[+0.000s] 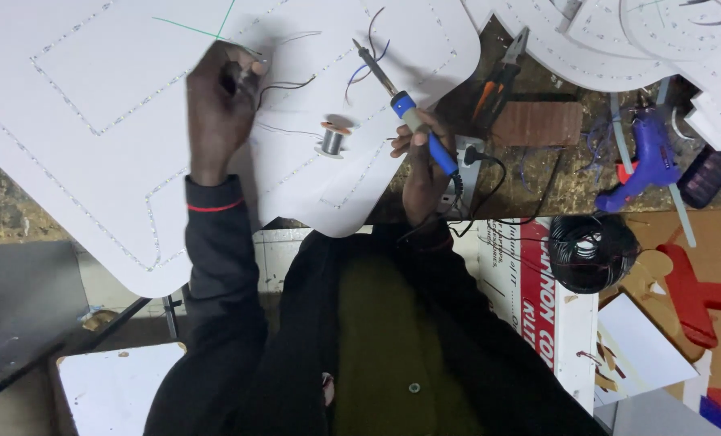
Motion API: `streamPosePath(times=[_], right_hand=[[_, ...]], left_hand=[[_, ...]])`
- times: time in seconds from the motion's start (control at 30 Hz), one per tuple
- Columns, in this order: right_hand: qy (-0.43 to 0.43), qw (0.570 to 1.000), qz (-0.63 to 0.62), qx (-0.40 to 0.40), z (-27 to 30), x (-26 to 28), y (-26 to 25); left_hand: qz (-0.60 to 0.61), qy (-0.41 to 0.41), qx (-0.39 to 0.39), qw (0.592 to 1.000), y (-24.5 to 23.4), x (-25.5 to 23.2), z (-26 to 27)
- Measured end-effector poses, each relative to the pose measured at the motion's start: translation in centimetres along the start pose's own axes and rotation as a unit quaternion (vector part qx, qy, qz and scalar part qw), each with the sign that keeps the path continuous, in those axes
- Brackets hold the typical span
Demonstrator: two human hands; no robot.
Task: The person strips the insulation from the ends of several wires using pliers. They then use a soldering iron and solder wire to tin the exposed wire ends and attach them to a white board with pre-marked lines.
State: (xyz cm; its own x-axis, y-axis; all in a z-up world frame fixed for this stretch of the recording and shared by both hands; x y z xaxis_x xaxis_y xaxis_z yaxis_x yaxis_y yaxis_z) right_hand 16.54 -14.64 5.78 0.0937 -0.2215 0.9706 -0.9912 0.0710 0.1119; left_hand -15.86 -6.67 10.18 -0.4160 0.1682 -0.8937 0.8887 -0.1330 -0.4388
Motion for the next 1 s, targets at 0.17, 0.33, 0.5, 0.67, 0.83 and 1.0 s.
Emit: streamPosePath(times=[0.17,0.33,0.5,0.67,0.83,1.0], right_hand=[[0.023,0.999,-0.015,-0.018,-0.3,-0.4,0.0],[0.011,1.0,0.003,0.006,-0.2,0.4,1.7],[0.001,1.0,0.026,0.011,0.3,1.0,1.3],[-0.006,1.0,-0.006,-0.01,0.0,0.0,0.0],[0.0,1.0,-0.01,-0.01,-0.2,0.1,0.0],[0.011,1.0,0.012,-0.001,-0.2,0.5,0.4]], left_hand=[[-0.236,0.0,0.002,0.972,-0.5,0.7,0.5],[-0.35,0.083,-0.047,0.932,5.4,3.0,-1.7],[-0.431,0.138,-0.001,0.892,7.6,3.6,-2.9],[-0.518,0.155,0.097,0.836,7.8,4.9,-3.8],[-0.502,0.13,0.152,0.841,8.2,5.5,-3.4],[-0.352,0.073,0.048,0.932,6.9,4.6,-2.7]])
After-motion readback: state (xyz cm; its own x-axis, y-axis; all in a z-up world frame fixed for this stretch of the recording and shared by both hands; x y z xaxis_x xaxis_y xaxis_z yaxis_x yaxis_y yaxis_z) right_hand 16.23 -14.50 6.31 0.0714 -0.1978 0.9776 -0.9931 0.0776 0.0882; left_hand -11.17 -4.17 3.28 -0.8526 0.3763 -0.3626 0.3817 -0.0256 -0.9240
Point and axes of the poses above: each hand's wrist, its own z-axis away from the middle knuckle, its own y-axis out of the palm, x = y × z, the point moved 6 cm from there along -z, towards the middle knuckle, and after that the axes turned 15 degrees about x, right-handed, at the moved point
